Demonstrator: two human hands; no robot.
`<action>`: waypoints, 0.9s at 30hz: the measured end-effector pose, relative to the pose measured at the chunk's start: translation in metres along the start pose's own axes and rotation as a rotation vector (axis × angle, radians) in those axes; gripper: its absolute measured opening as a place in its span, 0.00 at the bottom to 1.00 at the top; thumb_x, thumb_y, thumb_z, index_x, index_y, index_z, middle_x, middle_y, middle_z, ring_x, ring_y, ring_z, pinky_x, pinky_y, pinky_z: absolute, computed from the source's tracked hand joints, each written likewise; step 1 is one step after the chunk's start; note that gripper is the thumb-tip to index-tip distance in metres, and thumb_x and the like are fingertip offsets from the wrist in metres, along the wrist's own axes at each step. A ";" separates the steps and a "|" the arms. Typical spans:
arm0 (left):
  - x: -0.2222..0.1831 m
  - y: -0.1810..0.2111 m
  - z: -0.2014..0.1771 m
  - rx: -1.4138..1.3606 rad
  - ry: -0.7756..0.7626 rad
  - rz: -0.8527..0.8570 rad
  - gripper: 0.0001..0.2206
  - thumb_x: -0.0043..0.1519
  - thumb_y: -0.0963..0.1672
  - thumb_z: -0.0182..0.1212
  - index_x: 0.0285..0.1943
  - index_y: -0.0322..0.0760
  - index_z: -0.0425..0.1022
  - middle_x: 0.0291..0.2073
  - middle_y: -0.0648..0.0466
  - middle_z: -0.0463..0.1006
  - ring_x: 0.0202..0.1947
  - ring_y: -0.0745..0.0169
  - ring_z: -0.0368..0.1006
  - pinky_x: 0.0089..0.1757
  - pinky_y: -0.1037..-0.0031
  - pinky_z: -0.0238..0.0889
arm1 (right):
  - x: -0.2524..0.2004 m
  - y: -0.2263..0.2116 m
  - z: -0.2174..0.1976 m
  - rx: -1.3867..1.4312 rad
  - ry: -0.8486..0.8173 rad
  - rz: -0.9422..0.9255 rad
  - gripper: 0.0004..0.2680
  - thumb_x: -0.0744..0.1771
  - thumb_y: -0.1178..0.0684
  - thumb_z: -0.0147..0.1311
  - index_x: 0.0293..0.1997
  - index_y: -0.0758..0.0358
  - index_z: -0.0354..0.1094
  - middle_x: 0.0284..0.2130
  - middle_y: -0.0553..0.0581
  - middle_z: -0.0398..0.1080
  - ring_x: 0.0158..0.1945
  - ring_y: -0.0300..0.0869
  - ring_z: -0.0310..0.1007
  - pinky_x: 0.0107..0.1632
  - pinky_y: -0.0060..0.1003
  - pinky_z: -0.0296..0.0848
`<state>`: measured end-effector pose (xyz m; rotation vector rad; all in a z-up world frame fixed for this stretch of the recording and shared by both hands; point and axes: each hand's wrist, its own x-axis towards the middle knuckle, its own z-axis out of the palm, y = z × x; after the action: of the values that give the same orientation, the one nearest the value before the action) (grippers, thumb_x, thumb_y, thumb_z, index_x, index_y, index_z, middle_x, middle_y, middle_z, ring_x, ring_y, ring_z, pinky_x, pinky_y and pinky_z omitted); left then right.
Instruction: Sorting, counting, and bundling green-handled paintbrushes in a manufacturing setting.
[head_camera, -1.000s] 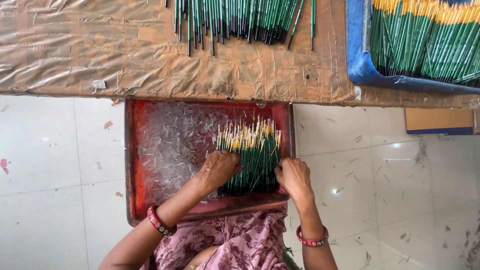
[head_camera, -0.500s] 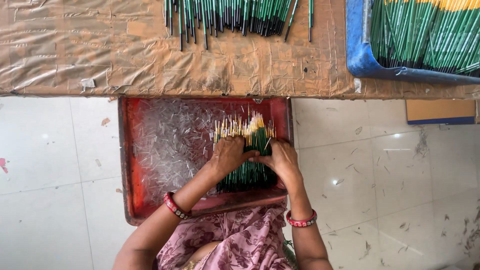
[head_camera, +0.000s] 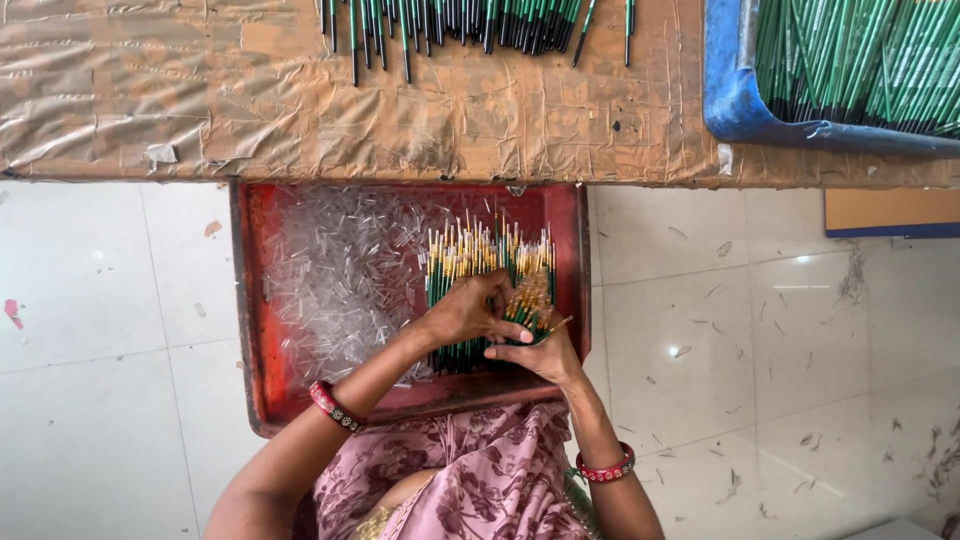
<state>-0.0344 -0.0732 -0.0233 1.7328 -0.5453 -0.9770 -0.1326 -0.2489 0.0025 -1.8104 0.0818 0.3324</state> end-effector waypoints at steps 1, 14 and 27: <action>0.005 0.001 0.004 -0.003 0.000 -0.003 0.27 0.45 0.55 0.76 0.44 0.35 0.74 0.29 0.48 0.83 0.24 0.62 0.82 0.30 0.66 0.79 | -0.001 0.007 -0.001 0.001 -0.002 0.004 0.20 0.56 0.58 0.76 0.48 0.64 0.69 0.38 0.52 0.76 0.42 0.36 0.78 0.46 0.32 0.81; 0.008 0.037 -0.014 0.220 0.125 0.408 0.11 0.66 0.48 0.63 0.47 0.39 0.82 0.35 0.47 0.84 0.32 0.54 0.81 0.40 0.59 0.73 | -0.010 -0.030 -0.026 0.849 0.590 -0.160 0.22 0.60 0.65 0.54 0.60 0.59 0.59 0.32 0.52 0.65 0.29 0.37 0.65 0.34 0.32 0.71; -0.037 0.247 -0.114 0.076 0.251 0.878 0.31 0.63 0.51 0.70 0.73 0.40 0.63 0.55 0.50 0.83 0.58 0.51 0.80 0.57 0.68 0.74 | 0.047 -0.196 -0.090 0.767 0.664 -0.798 0.22 0.65 0.65 0.54 0.67 0.57 0.57 0.43 0.51 0.65 0.39 0.37 0.64 0.44 0.32 0.70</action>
<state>0.0604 -0.0735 0.2347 1.4139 -1.0553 -0.1171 -0.0263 -0.2772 0.1934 -0.9991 -0.0515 -0.7813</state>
